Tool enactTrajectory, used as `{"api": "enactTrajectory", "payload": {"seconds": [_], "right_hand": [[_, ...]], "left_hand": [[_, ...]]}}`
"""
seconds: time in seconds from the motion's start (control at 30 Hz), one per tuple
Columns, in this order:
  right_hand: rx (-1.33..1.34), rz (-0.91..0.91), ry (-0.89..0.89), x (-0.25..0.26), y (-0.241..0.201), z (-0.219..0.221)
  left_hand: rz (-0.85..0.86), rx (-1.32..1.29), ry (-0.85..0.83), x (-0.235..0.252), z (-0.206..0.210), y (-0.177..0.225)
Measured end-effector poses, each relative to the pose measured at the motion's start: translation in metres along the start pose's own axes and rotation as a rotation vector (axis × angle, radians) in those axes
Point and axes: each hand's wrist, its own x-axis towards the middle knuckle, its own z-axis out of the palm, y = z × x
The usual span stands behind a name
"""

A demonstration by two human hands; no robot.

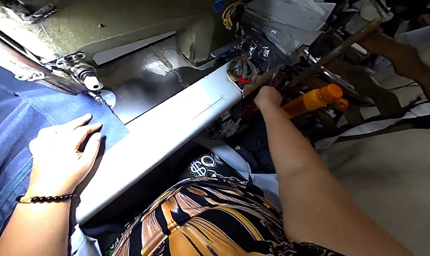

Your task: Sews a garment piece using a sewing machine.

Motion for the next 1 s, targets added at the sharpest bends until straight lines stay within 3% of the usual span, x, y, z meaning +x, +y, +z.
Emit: {"api": "enactTrajectory", "payload": {"seconds": [0.1, 0.33, 0.53, 0.67, 0.9, 1.0], "right_hand": [[0.043, 0.029, 0.020, 0.003, -0.001, 0.008], [0.507, -0.103, 0.070, 0.024, 0.037, 0.023], [0.787, -0.064, 0.058, 0.028, 0.050, 0.033], [0.746, -0.067, 0.096, 0.026, 0.046, 0.035], [0.311, -0.264, 0.188, 0.015, 0.038, 0.030], [0.351, -0.279, 0.208, 0.016, 0.045, 0.030]], "left_hand": [[0.044, -0.002, -0.005, 0.001, -0.001, 0.001], [0.076, -0.141, -0.063, 0.009, -0.003, -0.012], [0.102, -0.144, -0.039, 0.010, 0.001, -0.018], [0.109, -0.136, -0.059, 0.010, -0.002, -0.015], [0.095, -0.103, -0.060, 0.011, -0.004, -0.009], [0.104, -0.086, -0.066, 0.011, -0.005, -0.008]]}}
